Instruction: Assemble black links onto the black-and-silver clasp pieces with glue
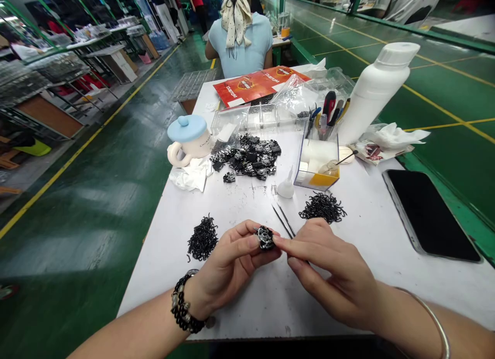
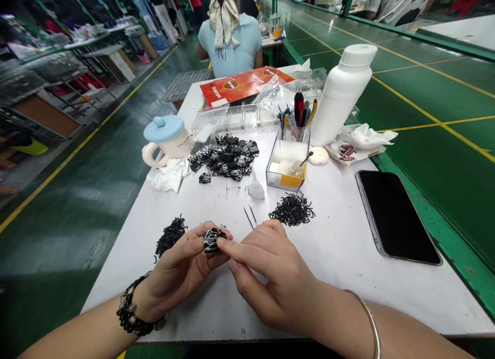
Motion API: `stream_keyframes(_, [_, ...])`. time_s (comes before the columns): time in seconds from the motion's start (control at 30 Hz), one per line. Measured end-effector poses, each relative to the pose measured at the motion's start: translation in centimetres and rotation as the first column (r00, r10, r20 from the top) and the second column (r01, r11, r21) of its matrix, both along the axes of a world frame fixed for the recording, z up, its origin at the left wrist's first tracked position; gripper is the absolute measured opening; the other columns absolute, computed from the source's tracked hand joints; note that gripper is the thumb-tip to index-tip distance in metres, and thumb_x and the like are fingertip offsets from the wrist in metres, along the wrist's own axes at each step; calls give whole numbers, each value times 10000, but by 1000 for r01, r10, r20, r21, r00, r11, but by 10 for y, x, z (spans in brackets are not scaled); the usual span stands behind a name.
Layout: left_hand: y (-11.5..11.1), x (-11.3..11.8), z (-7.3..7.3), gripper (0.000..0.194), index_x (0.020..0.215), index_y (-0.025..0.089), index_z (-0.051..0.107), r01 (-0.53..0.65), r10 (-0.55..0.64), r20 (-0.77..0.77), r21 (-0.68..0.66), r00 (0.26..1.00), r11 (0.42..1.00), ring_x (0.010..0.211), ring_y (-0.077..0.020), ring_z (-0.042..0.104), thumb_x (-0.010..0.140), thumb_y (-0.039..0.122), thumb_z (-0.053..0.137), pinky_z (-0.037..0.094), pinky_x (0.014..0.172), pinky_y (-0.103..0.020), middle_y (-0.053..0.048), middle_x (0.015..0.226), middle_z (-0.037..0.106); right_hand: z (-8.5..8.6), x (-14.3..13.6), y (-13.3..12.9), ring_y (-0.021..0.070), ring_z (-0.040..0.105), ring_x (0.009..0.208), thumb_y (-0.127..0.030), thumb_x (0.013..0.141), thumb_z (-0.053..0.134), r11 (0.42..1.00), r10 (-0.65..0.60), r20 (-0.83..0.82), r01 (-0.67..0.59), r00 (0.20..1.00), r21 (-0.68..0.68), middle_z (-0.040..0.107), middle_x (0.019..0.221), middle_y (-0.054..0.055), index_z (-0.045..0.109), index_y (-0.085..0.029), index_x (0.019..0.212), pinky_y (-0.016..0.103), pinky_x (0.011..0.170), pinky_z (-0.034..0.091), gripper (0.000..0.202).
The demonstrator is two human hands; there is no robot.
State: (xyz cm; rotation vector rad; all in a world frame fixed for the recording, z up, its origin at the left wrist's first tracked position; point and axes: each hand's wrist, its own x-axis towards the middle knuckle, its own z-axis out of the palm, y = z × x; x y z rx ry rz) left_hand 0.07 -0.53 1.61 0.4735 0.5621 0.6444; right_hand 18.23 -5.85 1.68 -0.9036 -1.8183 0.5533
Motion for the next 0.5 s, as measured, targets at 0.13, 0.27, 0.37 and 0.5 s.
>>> stream_keyframes(0.13, [1,-1,0,129,869,112,627,39,-39,28,2,999,999,846,-162,675,769,175,679,540,823,-246,-79,912,704,0,1,0,127,520,754,-50,858,457,997,-37,-35,35,999,-72,589,808,38,510,-101,1226,333,715,392,375])
stream_keyframes(0.27, [1,0,1,142,900,110,606,65,-66,55,14,996,998,860,-163,669,781,165,661,535,814,-248,-85,926,693,-2,3,2,139,504,829,-145,874,525,983,-49,-45,40,998,-178,552,880,46,536,-145,1199,323,749,415,325])
stream_keyframes(0.37, [0,2,2,208,963,119,575,103,-105,72,33,992,994,884,-173,659,781,170,661,529,808,-269,-94,928,687,-2,6,5,151,492,866,-218,865,581,955,15,-80,-38,997,-295,511,918,43,547,-211,1189,326,774,430,325])
stream_keyframes(0.5, [-3,2,1,232,978,143,544,163,-169,78,73,982,984,907,-148,644,785,180,665,499,828,-258,-95,956,684,0,10,7,131,487,862,-229,859,605,931,64,-125,-104,990,-350,488,916,26,585,-231,1110,291,786,430,251])
